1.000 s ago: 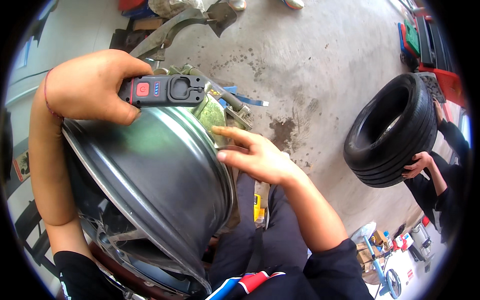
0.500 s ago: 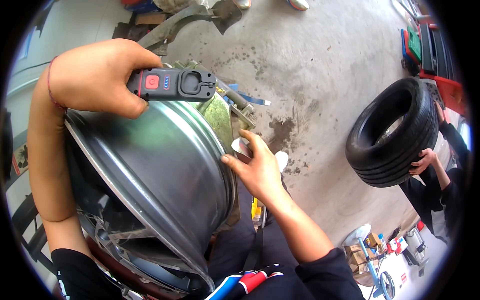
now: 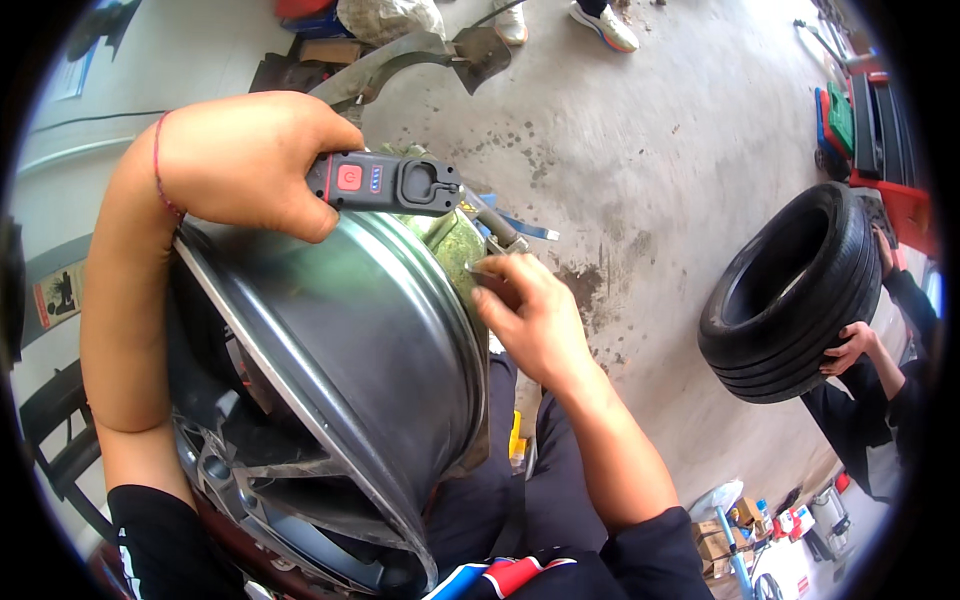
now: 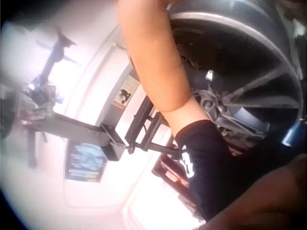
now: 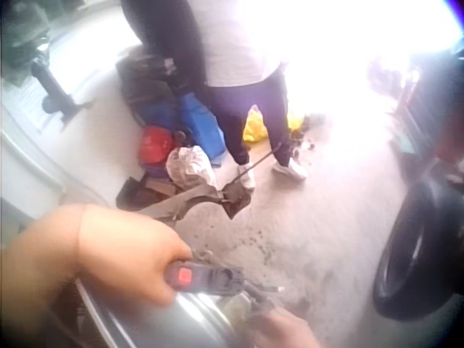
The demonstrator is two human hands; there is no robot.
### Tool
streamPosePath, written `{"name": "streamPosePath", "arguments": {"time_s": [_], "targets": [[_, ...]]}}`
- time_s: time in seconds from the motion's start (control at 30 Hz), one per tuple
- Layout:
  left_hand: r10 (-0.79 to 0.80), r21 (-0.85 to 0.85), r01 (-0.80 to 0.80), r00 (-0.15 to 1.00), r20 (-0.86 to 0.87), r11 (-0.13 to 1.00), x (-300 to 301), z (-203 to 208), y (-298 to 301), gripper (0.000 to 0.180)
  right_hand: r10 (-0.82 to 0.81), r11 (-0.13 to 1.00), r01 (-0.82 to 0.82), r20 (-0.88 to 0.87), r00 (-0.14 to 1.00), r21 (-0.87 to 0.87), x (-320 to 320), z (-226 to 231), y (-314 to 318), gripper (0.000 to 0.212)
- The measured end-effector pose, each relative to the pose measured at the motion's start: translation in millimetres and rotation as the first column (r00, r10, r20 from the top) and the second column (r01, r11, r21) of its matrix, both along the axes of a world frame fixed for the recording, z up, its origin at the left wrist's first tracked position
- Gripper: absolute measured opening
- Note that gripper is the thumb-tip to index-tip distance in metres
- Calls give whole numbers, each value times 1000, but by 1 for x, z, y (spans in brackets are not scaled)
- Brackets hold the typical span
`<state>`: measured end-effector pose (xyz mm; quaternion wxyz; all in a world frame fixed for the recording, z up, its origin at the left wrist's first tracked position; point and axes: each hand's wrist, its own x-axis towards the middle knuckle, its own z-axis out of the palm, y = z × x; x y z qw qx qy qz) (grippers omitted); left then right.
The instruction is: The person uses a handheld rotary tool with a sanding pad to polish the rim of a car wheel mounted on a stand. They repeatedly rub the tool along the wheel's edge, occasionally pausing to inspect the surface and adjust the sanding pad.
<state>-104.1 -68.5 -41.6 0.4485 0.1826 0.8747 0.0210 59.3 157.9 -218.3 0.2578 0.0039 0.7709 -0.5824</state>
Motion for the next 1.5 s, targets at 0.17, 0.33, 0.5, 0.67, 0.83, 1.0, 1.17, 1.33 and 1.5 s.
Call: {"name": "streamPosePath", "arguments": {"time_s": [0.17, 0.33, 0.5, 0.67, 0.83, 1.0, 1.17, 1.33, 1.5], "targets": [[-105, 47, 107, 994, -42, 993, 16, -5, 20, 30, 200, 979, -144, -521, 830, 145, 12, -3, -3, 35], [-210, -136, 200, 976, -57, 970, 23, -3, 53, 29, 239, 969, -138, -627, 741, 206, 42, -17, 14, 42], [-245, -150, 230, 965, -91, 961, 31, -7, 75, 27, 232, 972, -133, -716, 658, 192, 32, -27, 12, 38], [-270, -181, 246, 956, -119, 952, 29, -7, 84, 26, 204, 979, -143, -593, 779, 148, 81, -17, 30, 39], [-256, -173, 230, 956, -141, 958, 36, -9, 87, 26, 144, 990, -118, -583, 800, 82, 61, -20, 19, 39], [-257, -164, 239, 961, -97, 957, 38, -7, 98, 24, 89, 996, -72, -572, 815, 52, 68, -22, 21, 35], [-260, -150, 242, 958, -123, 959, 40, -9, 93, 25, 83, 996, -61, -537, 840, 59, 90, -19, 24, 35], [-238, -2, 239, 968, 74, 971, 39, -8, 100, 28, 78, 995, -32, -527, 846, 96, 68, -16, 18, 37], [-225, 31, 225, 940, 258, 974, 39, 6, 105, 26, 50, 997, -15, -449, 892, 81, 87, -19, 18, 32]]}}
